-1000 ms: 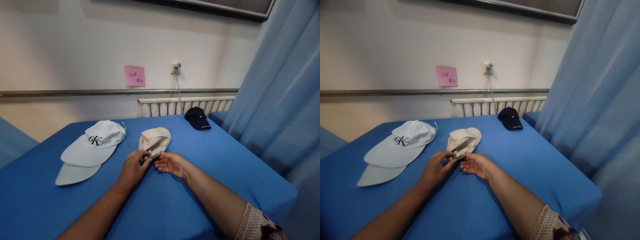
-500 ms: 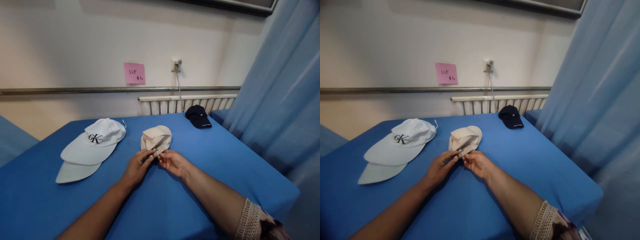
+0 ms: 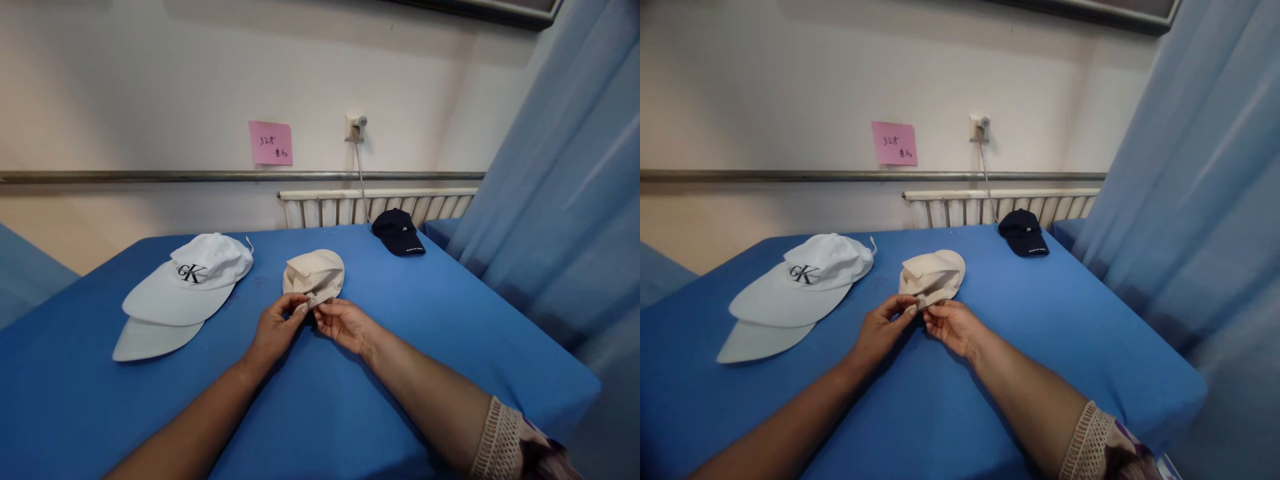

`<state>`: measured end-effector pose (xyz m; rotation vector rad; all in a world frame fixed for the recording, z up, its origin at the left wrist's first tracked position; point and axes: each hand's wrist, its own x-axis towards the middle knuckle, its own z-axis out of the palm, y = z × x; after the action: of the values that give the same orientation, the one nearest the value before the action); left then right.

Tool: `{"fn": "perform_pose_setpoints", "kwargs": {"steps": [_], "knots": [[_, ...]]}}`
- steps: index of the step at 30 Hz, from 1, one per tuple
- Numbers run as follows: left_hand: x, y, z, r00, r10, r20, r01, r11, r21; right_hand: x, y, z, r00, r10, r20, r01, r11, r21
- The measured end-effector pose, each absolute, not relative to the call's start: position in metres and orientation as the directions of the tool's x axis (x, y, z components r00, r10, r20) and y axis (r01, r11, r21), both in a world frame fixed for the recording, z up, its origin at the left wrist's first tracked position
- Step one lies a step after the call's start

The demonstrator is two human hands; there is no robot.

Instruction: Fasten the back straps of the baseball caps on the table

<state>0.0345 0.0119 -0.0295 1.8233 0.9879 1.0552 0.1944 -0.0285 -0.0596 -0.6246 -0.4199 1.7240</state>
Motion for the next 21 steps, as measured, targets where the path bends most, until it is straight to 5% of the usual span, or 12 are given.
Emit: {"fn": "perform_pose_setpoints", "kwargs": {"steps": [12,21], "knots": [[0.036,0.0126,-0.0367,0.35,0.915,0.203,0.155,-0.27,0.95,0.1918,-0.0311,-0.0567,-0.164,0.974,-0.158,-0.766,-0.226,-0.601],[0.0332,0.0089,-0.0276,0.369,0.882,0.295,0.277,-0.407,0.87,0.1884,-0.0367,-0.0507,-0.139,0.984,-0.115,-0.733,-0.18,-0.656]]}}
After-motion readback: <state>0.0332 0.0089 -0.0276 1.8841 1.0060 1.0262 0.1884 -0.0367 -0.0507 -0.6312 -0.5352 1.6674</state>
